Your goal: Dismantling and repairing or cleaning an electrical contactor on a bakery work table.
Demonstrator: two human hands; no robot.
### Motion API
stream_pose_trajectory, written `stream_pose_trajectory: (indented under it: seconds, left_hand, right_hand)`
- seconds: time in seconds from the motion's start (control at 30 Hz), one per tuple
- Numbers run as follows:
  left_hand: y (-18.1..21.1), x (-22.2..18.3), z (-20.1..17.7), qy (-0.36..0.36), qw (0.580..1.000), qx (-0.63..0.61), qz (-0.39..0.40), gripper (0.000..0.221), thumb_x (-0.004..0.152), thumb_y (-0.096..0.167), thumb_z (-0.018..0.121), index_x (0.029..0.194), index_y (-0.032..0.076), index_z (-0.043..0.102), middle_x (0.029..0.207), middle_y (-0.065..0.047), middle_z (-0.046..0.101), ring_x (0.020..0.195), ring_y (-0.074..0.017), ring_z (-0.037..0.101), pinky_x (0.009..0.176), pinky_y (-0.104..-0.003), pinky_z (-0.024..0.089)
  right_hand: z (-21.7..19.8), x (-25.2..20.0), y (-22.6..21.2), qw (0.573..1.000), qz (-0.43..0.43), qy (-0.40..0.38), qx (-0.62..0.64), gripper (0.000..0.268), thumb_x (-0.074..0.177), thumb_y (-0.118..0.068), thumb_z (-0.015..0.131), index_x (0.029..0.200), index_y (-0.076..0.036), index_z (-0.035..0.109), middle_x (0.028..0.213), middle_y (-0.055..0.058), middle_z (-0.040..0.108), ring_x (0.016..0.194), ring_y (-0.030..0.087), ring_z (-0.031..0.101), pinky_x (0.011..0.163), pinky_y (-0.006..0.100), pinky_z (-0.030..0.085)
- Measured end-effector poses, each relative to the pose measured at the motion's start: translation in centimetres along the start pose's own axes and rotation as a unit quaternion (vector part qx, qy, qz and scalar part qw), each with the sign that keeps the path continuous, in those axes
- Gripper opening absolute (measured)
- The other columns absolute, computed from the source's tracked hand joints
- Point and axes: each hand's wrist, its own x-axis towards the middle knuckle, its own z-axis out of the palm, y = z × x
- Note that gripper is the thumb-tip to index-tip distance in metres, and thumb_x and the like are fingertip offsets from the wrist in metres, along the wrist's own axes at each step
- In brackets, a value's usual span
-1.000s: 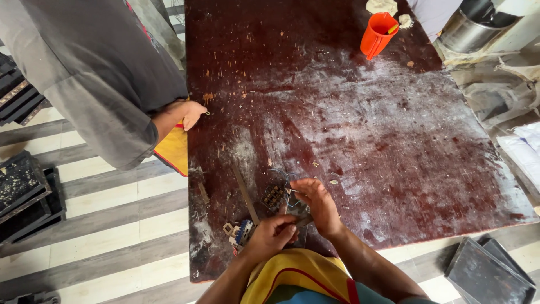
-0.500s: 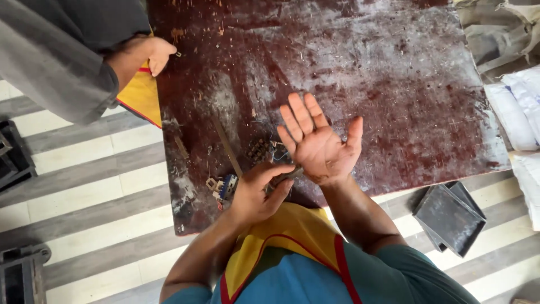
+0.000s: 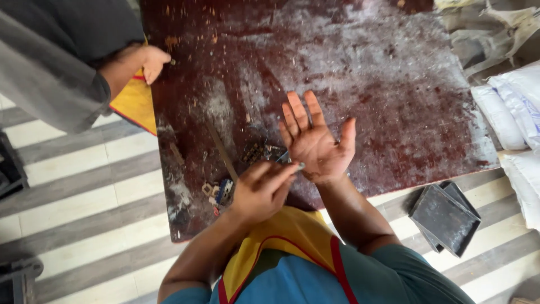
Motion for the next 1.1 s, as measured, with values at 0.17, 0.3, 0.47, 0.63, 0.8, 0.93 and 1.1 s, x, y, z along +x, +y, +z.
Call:
stream_pose_trajectory:
  seconds: [0.17, 0.3, 0.47, 0.63, 0.8, 0.93, 1.1]
  left_hand:
    - [-5.8, -2.3, 0.0, 0.026, 0.988, 0.09, -0.119, 0.015, 0.091, 0.011, 0.072, 0.106, 0.014, 0.075, 0.101, -0.011, 0.072, 0.082, -0.0271, 0.072, 0.066, -0.036, 0.06]
    - [-11.6, -8.2, 0.4, -0.039, 0.959, 0.209, -0.19, 0.016, 0.091, 0.011, 0.065, 0.103, 0.015, 0.075, 0.102, -0.012, 0.072, 0.091, -0.0298, 0.072, 0.069, -0.038, 0.063]
    - [-13.4, -13.5, -0.1, -0.029, 0.933, 0.196, -0.302, 0.017, 0.09, 0.013, 0.065, 0.103, 0.012, 0.076, 0.108, -0.015, 0.07, 0.086, -0.0293, 0.073, 0.067, -0.038, 0.065]
    - [-15.4, -16.1, 2.3, 0.032, 0.918, 0.155, -0.364, 0.016, 0.088, 0.011, 0.061, 0.09, 0.007, 0.076, 0.101, -0.016, 0.068, 0.083, -0.0226, 0.074, 0.065, -0.031, 0.068]
    - [-14.1, -13.9, 3.5, 0.1, 0.787, -0.188, -0.58, 0.032, 0.085, 0.0, 0.048, 0.113, 0.003, 0.063, 0.079, -0.016, 0.066, 0.061, -0.021, 0.068, 0.049, -0.032, 0.065]
    - [-17.5, -17.5, 6.1, 0.057, 0.857, -0.137, -0.493, 0.034, 0.088, 0.0, 0.043, 0.116, 0.0, 0.061, 0.075, -0.014, 0.062, 0.053, -0.0196, 0.058, 0.039, -0.034, 0.052]
    - [-19.2, -19.1, 7.6, 0.035, 0.987, 0.027, -0.153, 0.028, 0.103, 0.004, 0.046, 0.075, 0.006, 0.05, 0.109, -0.015, 0.066, 0.056, -0.0055, 0.059, 0.04, -0.022, 0.047]
  right_hand:
    - [-8.8, -1.8, 0.4, 0.897, -0.045, 0.104, -0.427, 0.084, 0.105, -0.066, 0.026, 0.167, -0.013, 0.008, 0.176, 0.019, 0.005, 0.164, 0.036, 0.002, 0.131, 0.052, -0.001]
    - [-14.9, -6.4, -1.7, 0.54, 0.002, 0.159, -0.826, 0.076, 0.111, -0.046, 0.023, 0.16, 0.011, 0.01, 0.169, 0.035, 0.01, 0.16, 0.045, 0.004, 0.13, 0.052, 0.003]
    - [-18.3, -15.4, -6.4, 0.231, 0.207, 0.361, -0.879, 0.081, 0.101, -0.064, 0.028, 0.159, -0.008, 0.025, 0.166, 0.019, 0.027, 0.154, 0.032, 0.021, 0.13, 0.046, 0.015]
    - [-25.2, -20.7, -8.9, 0.169, 0.201, 0.467, -0.845, 0.092, 0.096, -0.074, 0.016, 0.162, -0.01, 0.004, 0.169, 0.019, 0.003, 0.156, 0.041, 0.0, 0.122, 0.06, 0.001]
    - [-25.0, -19.2, -10.2, 0.148, 0.253, 0.484, -0.824, 0.092, 0.095, -0.075, 0.01, 0.164, -0.015, 0.001, 0.172, 0.013, 0.002, 0.157, 0.036, 0.001, 0.122, 0.063, 0.001]
    - [-25.1, -17.6, -12.5, 0.158, 0.261, 0.491, -0.816, 0.09, 0.096, -0.074, 0.011, 0.164, -0.016, 0.001, 0.172, 0.013, 0.001, 0.157, 0.037, 0.0, 0.122, 0.065, 0.001]
    - [-26.7, -15.9, -15.6, 0.155, 0.263, 0.485, -0.819, 0.09, 0.095, -0.074, 0.012, 0.164, -0.018, 0.0, 0.171, 0.012, -0.001, 0.157, 0.036, -0.002, 0.121, 0.066, 0.001]
